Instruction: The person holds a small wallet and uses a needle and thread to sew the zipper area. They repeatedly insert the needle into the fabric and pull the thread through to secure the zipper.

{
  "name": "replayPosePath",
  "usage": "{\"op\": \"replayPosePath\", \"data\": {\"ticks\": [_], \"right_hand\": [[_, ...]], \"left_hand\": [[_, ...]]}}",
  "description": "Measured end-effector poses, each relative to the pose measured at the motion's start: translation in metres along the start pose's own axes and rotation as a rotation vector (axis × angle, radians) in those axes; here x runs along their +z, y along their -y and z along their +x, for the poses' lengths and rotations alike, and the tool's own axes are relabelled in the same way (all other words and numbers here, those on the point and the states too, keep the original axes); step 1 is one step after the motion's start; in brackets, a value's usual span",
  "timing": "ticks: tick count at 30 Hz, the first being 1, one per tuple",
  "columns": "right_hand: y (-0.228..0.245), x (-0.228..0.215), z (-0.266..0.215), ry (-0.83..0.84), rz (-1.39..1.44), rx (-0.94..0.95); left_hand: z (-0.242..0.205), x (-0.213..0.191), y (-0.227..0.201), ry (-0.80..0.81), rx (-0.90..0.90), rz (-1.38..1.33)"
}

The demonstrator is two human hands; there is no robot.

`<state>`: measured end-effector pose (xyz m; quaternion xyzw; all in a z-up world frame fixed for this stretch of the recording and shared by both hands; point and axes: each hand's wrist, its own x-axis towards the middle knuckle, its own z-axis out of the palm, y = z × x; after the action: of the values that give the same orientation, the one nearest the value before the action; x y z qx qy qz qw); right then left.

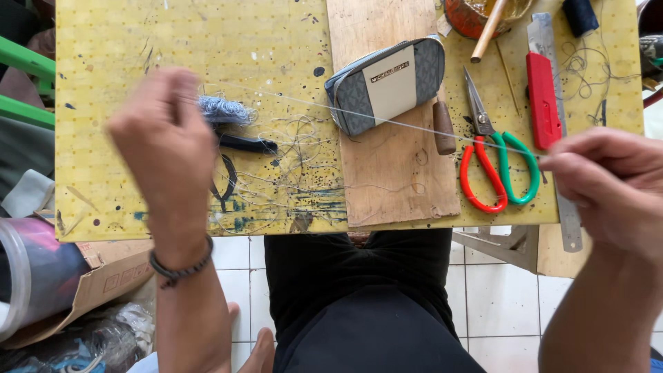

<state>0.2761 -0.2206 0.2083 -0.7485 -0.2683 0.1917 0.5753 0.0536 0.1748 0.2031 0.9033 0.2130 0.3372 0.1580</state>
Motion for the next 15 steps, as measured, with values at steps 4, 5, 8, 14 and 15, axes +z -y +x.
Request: {"op": "replayPosePath", "data": {"ticks": [4,5,8,14,15], "right_hand": [[-0.039,-0.034,-0.002,-0.095,0.1,-0.005],[-0.012,-0.015,-0.001,-0.099,0.1,-0.007],[0.052,0.035,0.002,0.008,-0.178,-0.025],[0.077,0.047,0.005,0.135,-0.136,-0.159],[0.07,0.032,0.002,0.119,-0.207,-0.127]], "left_hand": [[0.0,-0.006,0.04,-0.117,-0.086,0.531],[0.002,-0.007,0.012,-0.119,-0.083,0.528],[0.001,-0.007,-0.075,0.026,0.03,0.109],[0.001,0.002,-0.145,0.775,0.074,-0.924],[0.006,-0.007,-0.134,0.641,-0.01,-0.921]]}}
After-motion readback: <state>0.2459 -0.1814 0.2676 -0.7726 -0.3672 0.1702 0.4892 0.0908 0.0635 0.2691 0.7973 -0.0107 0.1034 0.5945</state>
